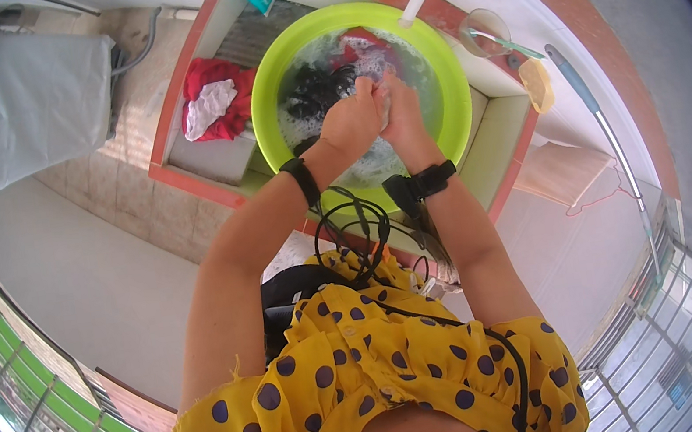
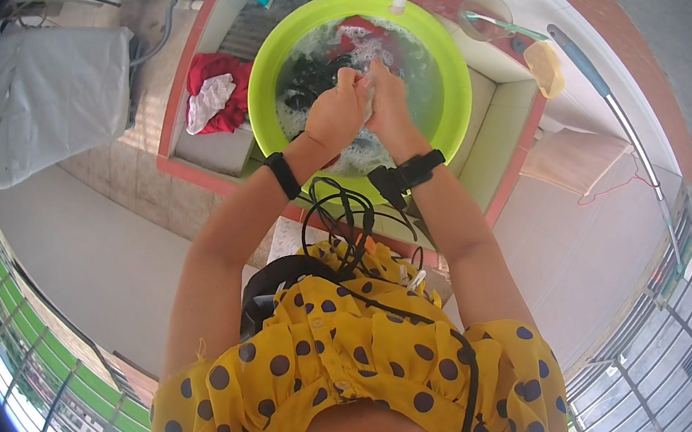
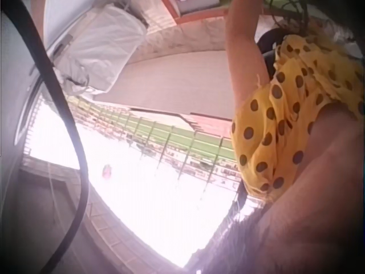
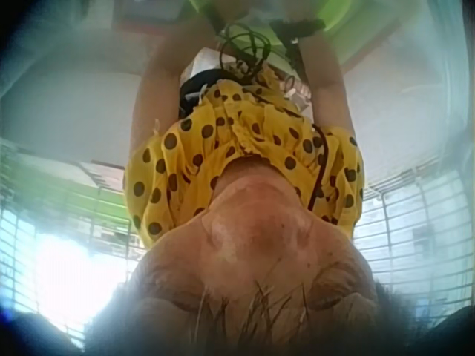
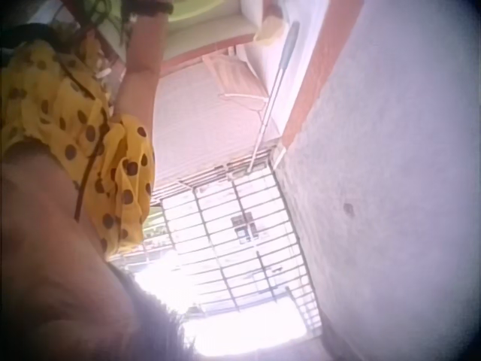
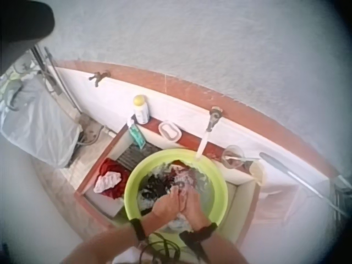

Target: The person washes clothes by hand in a green basin filled with soapy water. They scrub and rinse a white cloth, then a black garment, repeatedly submerging and wringing them out.

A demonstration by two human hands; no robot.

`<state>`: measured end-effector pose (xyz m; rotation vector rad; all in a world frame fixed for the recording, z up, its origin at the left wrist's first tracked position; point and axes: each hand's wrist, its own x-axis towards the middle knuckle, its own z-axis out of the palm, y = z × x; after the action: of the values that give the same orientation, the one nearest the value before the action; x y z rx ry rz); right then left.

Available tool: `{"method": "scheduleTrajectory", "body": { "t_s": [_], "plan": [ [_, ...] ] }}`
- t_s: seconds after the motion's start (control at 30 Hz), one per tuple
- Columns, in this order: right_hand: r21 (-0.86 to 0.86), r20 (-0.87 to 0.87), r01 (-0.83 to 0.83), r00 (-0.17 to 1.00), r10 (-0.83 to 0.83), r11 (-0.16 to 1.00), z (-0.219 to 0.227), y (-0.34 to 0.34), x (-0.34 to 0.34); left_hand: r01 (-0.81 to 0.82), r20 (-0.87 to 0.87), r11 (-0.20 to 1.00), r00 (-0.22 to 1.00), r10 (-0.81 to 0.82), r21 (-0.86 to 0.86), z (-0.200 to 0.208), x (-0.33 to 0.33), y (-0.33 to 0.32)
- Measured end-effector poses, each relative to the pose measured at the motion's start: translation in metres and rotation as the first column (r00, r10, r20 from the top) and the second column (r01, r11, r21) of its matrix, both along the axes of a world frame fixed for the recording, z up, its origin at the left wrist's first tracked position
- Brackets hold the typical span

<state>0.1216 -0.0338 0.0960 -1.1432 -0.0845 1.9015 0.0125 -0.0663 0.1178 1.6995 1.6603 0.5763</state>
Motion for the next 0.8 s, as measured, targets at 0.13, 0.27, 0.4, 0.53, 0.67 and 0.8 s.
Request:
{"method": "scheduleTrajectory", "body": {
  "t_s": [0.13,0.27,0.4,0.53,0.67,0.8],
  "plan": [
    [0.018,-0.145,-0.149,0.978,0.150,0.989,-0.055,-0.014,0.030,0.210,-0.065,0.978,0.976,-0.209,0.009,-0.019,0.001,-0.009],
    [-0.073,0.368,-0.305,0.877,0.309,0.950,-0.076,-0.006,0.058,0.048,0.081,0.998,0.996,-0.045,-0.037,-0.048,-0.005,-0.017],
    [0.051,0.993,-0.612,0.118,0.027,0.789,-0.116,-0.005,0.099,-0.155,0.029,0.985,0.987,0.158,-0.079,-0.049,-0.029,-0.010],
    [-0.091,0.972,-0.842,-0.191,-0.137,0.532,-0.120,-0.031,0.084,-0.246,0.015,0.923,0.965,0.262,-0.297,-0.071,-0.049,0.000],
    [-0.497,0.868,-0.810,-0.462,0.184,0.311,-0.105,-0.024,0.082,0.029,0.094,0.943,0.996,0.003,-0.332,-0.100,-0.063,-0.009],
    [-0.529,0.849,-0.807,-0.500,0.174,0.264,-0.106,-0.022,0.074,0.027,0.310,0.800,0.929,0.202,-0.599,-0.089,-0.053,-0.004]
  ]
}}
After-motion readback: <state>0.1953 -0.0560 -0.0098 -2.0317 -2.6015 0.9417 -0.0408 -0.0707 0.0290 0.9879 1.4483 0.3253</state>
